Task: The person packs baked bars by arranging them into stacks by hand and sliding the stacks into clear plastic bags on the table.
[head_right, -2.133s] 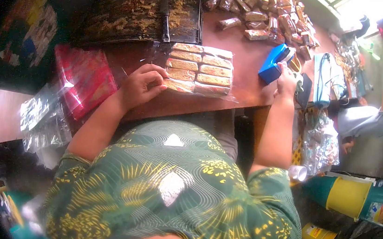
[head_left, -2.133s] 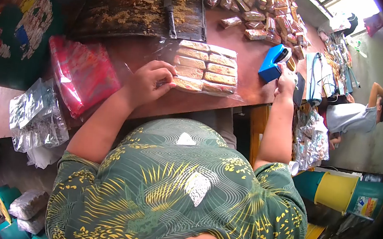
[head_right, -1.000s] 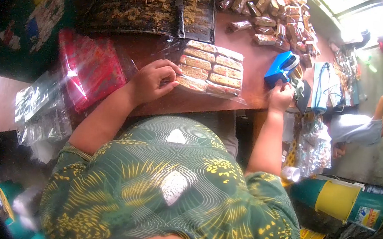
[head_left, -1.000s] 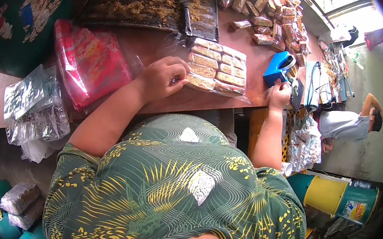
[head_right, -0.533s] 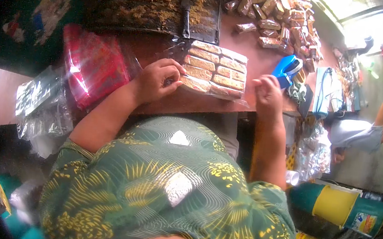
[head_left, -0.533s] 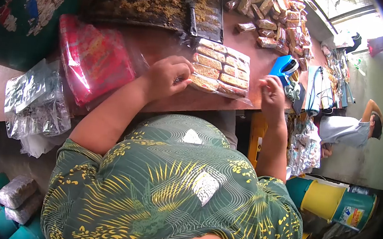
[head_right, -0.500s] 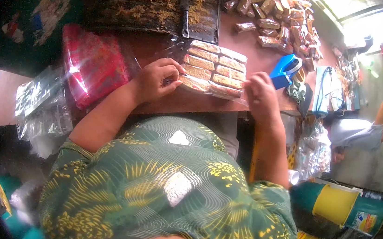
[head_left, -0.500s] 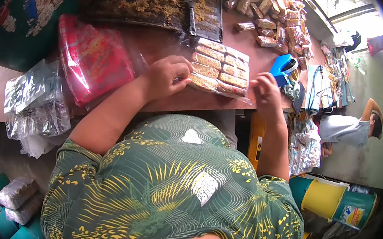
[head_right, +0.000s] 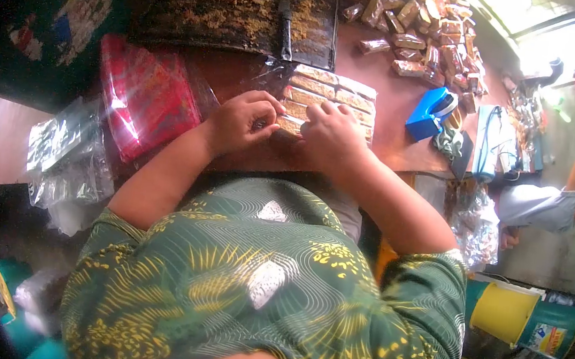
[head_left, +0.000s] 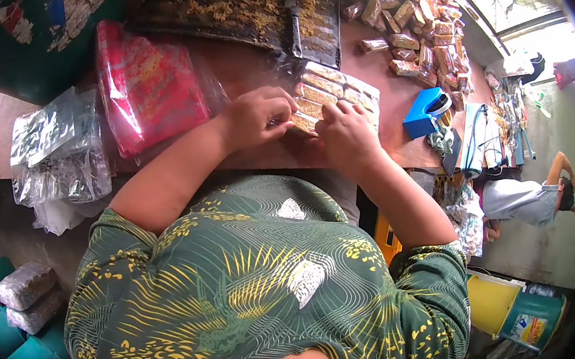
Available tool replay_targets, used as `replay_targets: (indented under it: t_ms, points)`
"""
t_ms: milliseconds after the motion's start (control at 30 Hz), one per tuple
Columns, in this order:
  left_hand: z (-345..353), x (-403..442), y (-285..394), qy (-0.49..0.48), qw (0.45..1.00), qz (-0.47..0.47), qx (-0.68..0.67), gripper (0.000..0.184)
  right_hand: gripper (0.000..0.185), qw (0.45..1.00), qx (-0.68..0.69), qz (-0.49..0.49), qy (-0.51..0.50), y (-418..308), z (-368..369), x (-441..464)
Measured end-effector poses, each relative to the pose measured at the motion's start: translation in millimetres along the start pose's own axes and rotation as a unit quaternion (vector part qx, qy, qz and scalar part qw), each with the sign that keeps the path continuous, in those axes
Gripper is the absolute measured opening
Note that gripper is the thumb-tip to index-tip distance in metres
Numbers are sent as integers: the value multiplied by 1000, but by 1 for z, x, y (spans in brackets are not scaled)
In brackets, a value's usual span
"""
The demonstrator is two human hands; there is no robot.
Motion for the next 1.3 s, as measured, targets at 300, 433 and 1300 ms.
replay_targets:
  t_ms: [300, 433, 1300]
  points:
    - [-1, 1, 0, 4, 1000, 4, -10, 16, 46, 988, 130, 78, 35, 44, -20, 1]
    - [-1, 1, 0, 3, 1000, 2, -6, 16, 45, 980, 137, 123, 72, 71, -21, -8]
    - [-7, -11, 3, -42, 982, -84, 165, 15, 34, 895, 285, 273, 207, 99, 28, -153]
Point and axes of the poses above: each hand's wrist, its own x-axis towards the middle knuckle, its own z-axis out of the palm, y = z × x, the point moved 10 cm from there along x, towards the middle knuckle, and after that the axes turned 2 degrees about -x, right-handed, at the moved point
